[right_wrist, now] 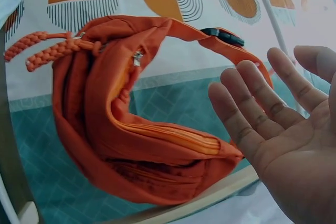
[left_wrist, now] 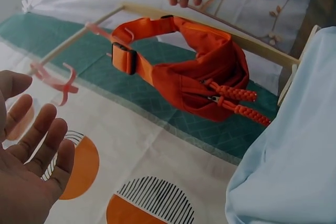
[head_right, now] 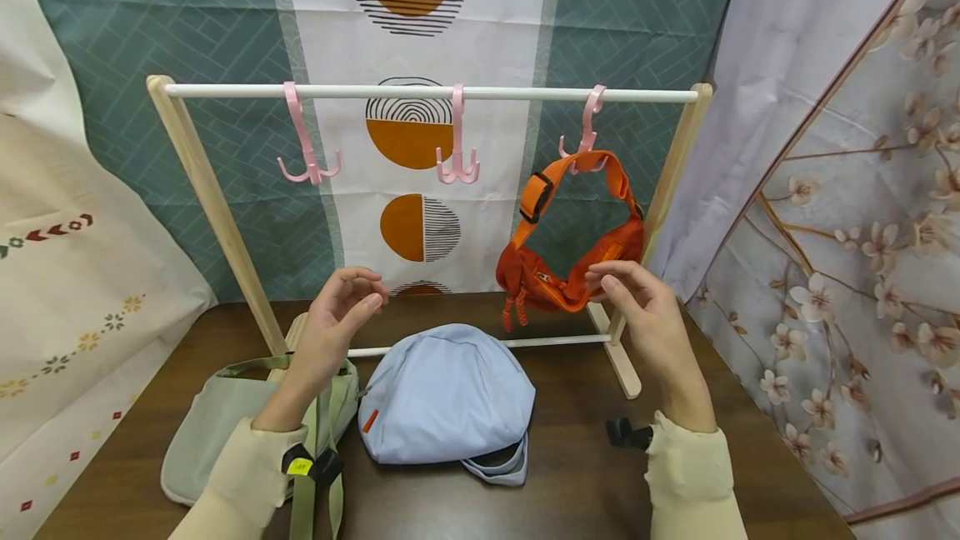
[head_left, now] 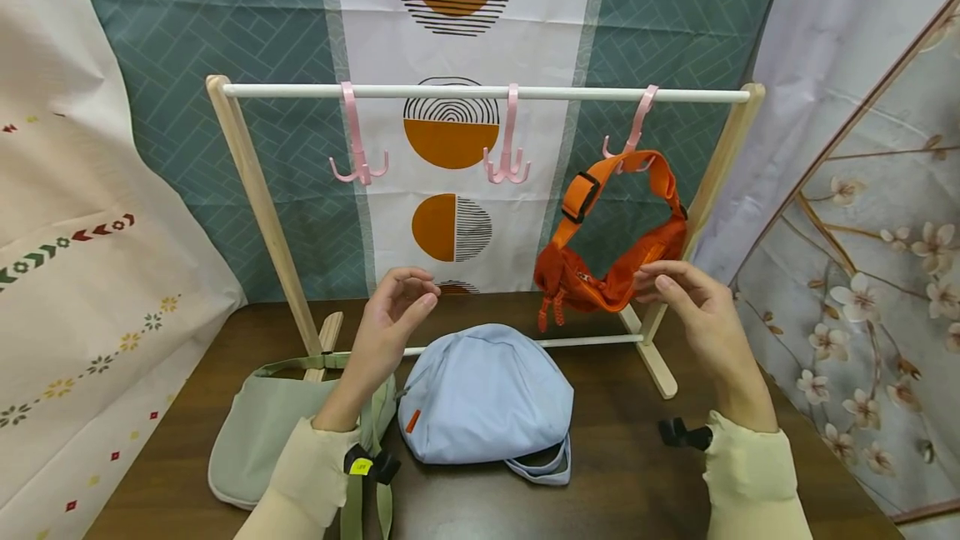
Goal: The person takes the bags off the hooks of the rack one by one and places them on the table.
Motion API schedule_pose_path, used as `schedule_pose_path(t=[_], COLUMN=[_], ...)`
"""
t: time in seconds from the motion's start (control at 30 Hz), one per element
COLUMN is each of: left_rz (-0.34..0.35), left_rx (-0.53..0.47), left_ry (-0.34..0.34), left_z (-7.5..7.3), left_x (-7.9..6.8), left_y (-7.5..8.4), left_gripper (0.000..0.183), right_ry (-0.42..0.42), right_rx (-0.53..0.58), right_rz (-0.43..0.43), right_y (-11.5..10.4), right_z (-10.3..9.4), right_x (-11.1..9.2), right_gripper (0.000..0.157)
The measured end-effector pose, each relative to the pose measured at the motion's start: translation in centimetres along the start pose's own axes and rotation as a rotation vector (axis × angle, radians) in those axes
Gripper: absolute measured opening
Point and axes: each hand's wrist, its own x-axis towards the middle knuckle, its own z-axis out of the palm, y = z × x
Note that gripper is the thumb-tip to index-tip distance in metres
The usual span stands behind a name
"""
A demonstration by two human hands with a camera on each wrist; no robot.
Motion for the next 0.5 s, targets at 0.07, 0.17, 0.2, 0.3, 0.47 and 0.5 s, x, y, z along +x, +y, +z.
schedule_pose_path(t=[0.07, 0.17, 0.2, 0.3, 0.47, 0.5], left_rz=[0.0, -0.002, -0.002, 0.001, 0.013, 0.017], left_rx=[0.012, 0.022, 0.023, 0.022, 0.05, 0.056], left_ry=[-0.008, -0.016, -0.018, -0.022, -0.02, -0.021], left_z=[0.1, 0.2, 0.2, 0.3, 0.7, 0.9], left_x=[0.3, 0.7, 0.8, 1.1, 1.6, 1.8], left_y=[0.2, 0.4, 0.5, 0.6, 0.7, 0.7], left_gripper=[0.029, 0.028, 0.027, 0.027, 0.027, 0.027], right_ry=[-0.004, -0.015, -0.017, -0.02, -0.017, -0.016], right_rx=[0.007, 0.012, 0.013, 0.008, -0.004, -0.008], right_rz=[-0.006, -0.014, -0.014, -0.022, -0.041, -0.042], right_y=[-0.3, -0.6, -0.7, -0.9, -1.5, -1.7], right_z=[-0.2, -0.4, -0.5, -0.7, -1.0, -1.1], right_x=[0.3, 0.6, 0.7, 0.9, 1.5, 1.7], right_gripper=[0.025, 0.024, 0.024, 0.024, 0.024, 0.024])
